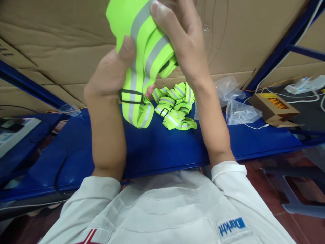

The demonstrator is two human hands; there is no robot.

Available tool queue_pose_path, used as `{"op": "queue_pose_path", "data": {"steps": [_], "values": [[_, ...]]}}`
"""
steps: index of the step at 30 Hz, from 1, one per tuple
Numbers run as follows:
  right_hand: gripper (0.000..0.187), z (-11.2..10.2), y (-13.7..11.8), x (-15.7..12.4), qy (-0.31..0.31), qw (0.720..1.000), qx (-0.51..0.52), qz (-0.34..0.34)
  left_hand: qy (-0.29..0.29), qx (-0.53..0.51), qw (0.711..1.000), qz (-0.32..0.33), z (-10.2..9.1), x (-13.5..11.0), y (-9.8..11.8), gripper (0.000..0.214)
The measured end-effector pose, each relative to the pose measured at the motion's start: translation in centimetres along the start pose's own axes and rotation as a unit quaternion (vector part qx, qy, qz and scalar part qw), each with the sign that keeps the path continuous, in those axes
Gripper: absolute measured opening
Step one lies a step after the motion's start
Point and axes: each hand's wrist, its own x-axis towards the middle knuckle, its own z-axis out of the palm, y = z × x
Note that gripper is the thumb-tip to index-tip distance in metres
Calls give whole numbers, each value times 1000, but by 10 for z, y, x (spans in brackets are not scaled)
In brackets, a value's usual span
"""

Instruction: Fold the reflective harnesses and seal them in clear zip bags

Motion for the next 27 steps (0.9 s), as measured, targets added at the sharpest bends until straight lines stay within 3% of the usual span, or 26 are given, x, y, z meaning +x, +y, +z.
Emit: {"op": "queue_pose_path", "data": {"steps": [2, 4, 6, 9, 17, 21, 23, 25, 27], "values": [[26, -2, 2, 0, -23, 996, -41, 76, -32, 0, 998, 48, -1, 3, -6, 49], [30, -3, 5, 1, -26, 991, -68, 115, -47, 7, 996, 78, -1, 8, -15, 56], [43, -1, 10, 0, 1, 993, -70, 93, -58, 2, 994, 88, -1, 13, -24, 56], [35, 0, 15, -1, 23, 997, -32, 67, -91, -22, 992, 87, -1, 17, -31, 41], [27, -12, 14, 0, -22, 990, 78, 115, -178, 65, 981, 49, -22, 5, -16, 25], [21, -3, 34, 0, -54, 950, 203, 232, -219, 101, 966, 96, -26, 11, -24, 22], [11, 7, 43, -1, -52, 936, 213, 276, -219, 84, 964, 124, -25, 12, -27, 28], [14, 15, 44, -4, -27, 953, 176, 244, -199, 53, 973, 104, -24, 12, -28, 29], [29, 17, 36, -6, -14, 974, 106, 198, -188, 21, 979, 77, -23, 11, -27, 26]]}}
